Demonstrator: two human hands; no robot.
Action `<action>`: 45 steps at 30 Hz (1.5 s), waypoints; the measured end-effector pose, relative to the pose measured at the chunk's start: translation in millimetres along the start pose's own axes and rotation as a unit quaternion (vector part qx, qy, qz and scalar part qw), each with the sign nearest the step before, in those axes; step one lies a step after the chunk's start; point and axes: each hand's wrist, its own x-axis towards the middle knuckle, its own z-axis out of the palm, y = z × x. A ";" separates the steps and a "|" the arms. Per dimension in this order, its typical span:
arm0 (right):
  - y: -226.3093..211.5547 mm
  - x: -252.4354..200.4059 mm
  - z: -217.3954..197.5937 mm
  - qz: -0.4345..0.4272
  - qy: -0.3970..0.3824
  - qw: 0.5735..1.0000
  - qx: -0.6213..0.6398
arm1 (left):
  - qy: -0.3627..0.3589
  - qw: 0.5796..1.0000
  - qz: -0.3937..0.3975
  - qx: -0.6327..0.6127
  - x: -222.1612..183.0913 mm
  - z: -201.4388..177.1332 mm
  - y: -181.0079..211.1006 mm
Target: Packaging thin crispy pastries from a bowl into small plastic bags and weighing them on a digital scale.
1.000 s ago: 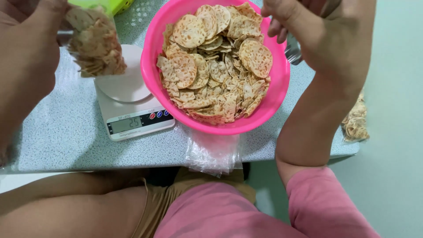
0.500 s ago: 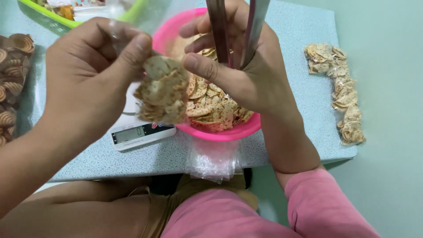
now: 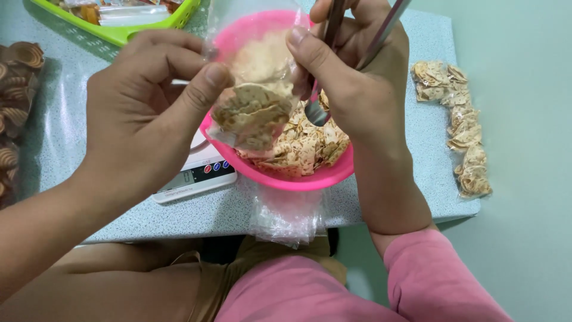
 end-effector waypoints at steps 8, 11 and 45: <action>3.0 6.2 -6.1 0.093 -0.063 0.991 0.068 | -0.020 0.976 0.198 0.093 -3.3 -5.6 13.4; 1.8 6.6 -8.0 0.092 -0.075 0.992 0.040 | -0.038 0.964 0.242 0.107 -0.9 -7.3 12.8; -15.1 -3.5 -5.8 0.046 -0.246 0.967 0.042 | 0.027 0.996 0.023 0.084 -1.6 -7.3 5.2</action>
